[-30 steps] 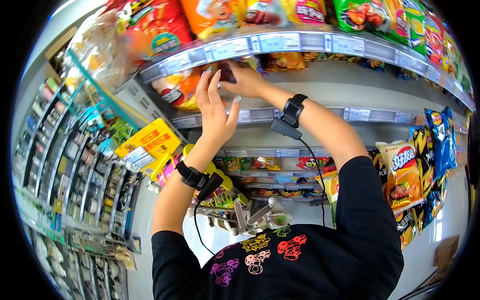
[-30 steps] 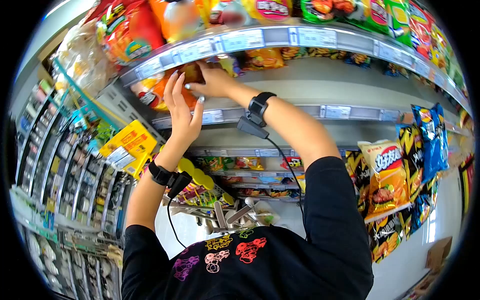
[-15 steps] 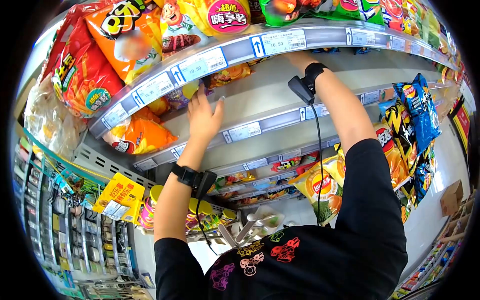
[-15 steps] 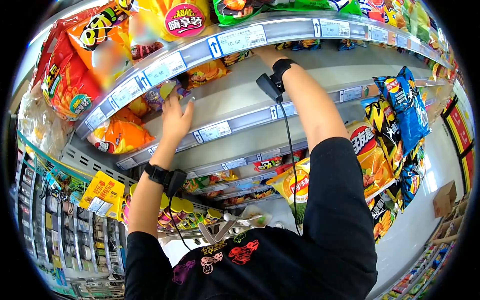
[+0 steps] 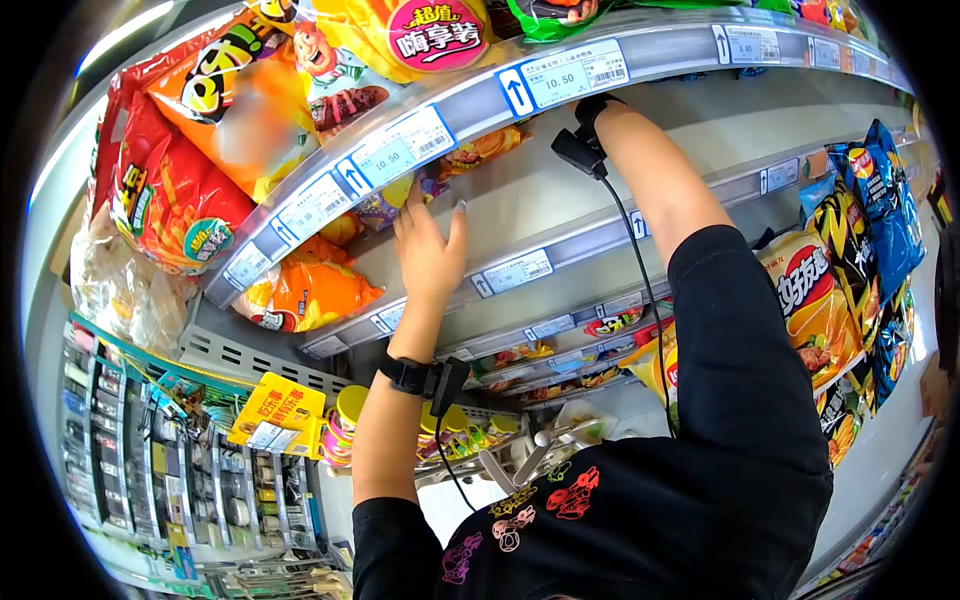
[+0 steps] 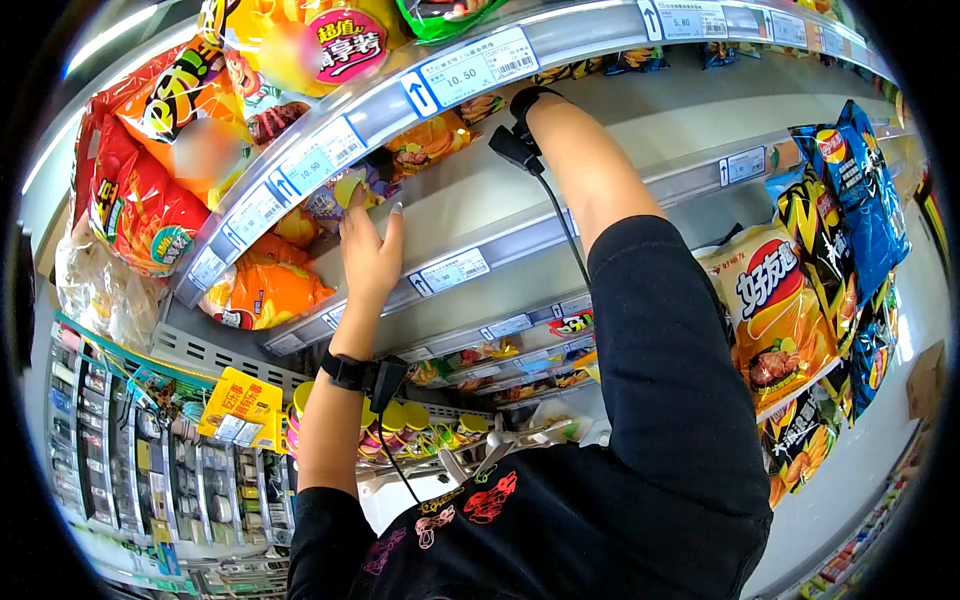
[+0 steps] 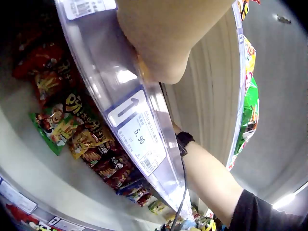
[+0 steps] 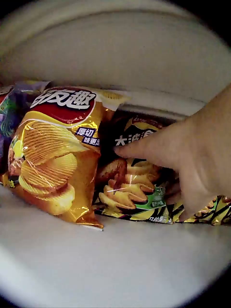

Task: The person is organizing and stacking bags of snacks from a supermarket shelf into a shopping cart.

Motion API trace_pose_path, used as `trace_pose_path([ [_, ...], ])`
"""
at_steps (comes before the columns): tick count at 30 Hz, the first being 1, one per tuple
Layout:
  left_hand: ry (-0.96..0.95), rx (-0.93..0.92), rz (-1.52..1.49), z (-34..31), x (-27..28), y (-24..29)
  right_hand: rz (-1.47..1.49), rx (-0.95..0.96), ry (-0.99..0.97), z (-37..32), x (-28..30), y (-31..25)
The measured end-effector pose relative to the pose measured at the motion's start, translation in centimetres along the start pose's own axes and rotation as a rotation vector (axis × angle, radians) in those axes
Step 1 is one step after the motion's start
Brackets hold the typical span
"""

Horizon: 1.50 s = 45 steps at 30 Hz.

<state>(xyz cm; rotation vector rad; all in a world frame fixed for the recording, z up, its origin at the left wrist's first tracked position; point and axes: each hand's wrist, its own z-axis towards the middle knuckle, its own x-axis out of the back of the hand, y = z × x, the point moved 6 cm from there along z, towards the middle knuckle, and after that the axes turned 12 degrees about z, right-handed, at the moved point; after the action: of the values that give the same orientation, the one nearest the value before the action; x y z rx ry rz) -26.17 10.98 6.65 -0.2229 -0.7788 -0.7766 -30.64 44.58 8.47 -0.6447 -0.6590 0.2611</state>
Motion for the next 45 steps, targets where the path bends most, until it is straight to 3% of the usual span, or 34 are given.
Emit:
trace_pose_path([
  [15,0.004,-0.069,-0.008,-0.2,-0.3,0.4,0.082,-0.008,0.050,-1.1,0.6,-0.1],
  [24,-0.021,-0.044,-0.027,0.0,-0.1,0.7,0.024,-0.151,0.116,1.0,6.2,6.4],
  [45,0.016,-0.025,-0.066,-0.2,0.4,0.8,0.051,-0.179,0.085,1.8,3.8,6.4],
])
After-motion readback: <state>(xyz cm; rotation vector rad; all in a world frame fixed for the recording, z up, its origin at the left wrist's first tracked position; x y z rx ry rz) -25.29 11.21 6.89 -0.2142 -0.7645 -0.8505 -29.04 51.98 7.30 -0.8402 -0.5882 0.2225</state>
